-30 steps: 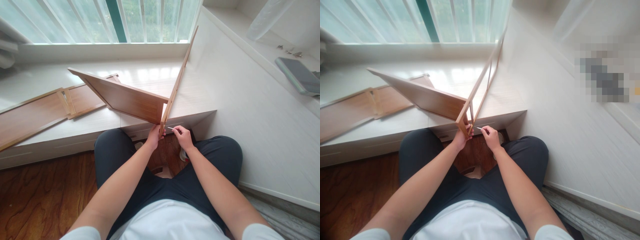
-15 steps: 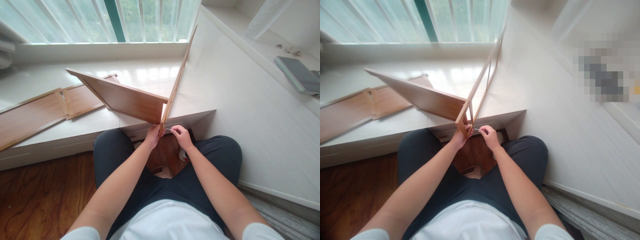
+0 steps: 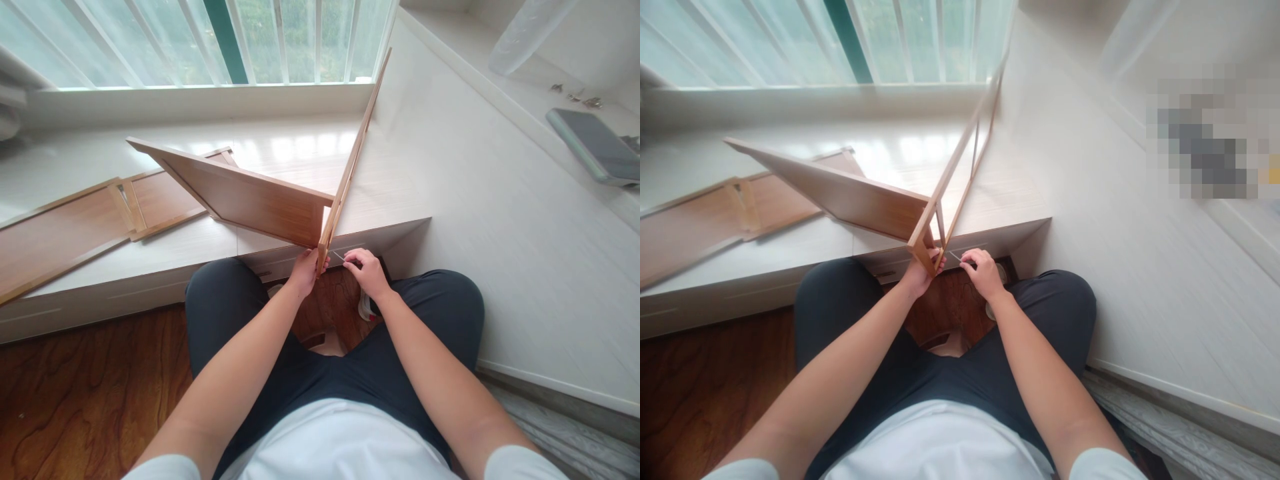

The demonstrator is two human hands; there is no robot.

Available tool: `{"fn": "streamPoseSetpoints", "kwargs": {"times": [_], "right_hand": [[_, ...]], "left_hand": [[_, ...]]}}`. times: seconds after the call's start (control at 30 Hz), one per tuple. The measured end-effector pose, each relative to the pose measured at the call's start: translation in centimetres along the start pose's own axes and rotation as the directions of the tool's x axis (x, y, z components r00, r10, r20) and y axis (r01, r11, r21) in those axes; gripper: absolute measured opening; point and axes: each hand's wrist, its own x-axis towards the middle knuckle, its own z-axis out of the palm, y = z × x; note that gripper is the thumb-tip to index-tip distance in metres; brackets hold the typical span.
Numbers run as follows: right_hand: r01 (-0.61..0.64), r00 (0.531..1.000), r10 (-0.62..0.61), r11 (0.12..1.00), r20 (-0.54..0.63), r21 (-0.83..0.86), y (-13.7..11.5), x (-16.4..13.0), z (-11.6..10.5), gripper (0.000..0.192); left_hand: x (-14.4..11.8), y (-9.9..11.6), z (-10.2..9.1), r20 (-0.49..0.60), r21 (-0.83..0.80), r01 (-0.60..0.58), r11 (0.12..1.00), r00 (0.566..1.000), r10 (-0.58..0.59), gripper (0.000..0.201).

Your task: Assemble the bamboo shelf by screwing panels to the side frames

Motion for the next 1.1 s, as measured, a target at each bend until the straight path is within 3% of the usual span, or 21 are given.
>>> {"fn": "streamPoseSetpoints", "kwargs": {"times": [0.83,1.1], "right_hand": [[0.174,0.984,-0.165,0.961,0.062,-0.213,0.25,0.6,0.1,0.012],[0.174,0.983,-0.181,0.954,-0.008,-0.244,0.06,0.57,0.12,0.017]], "left_hand": [[0.21,0.07,0.17,-0.011,0.014,0.011,1.0,1.0,-0.011,0.03],[0.35,-0.03,0.19,-0.013,0.011,0.015,1.0,1.0,-0.015,0.029]]}}
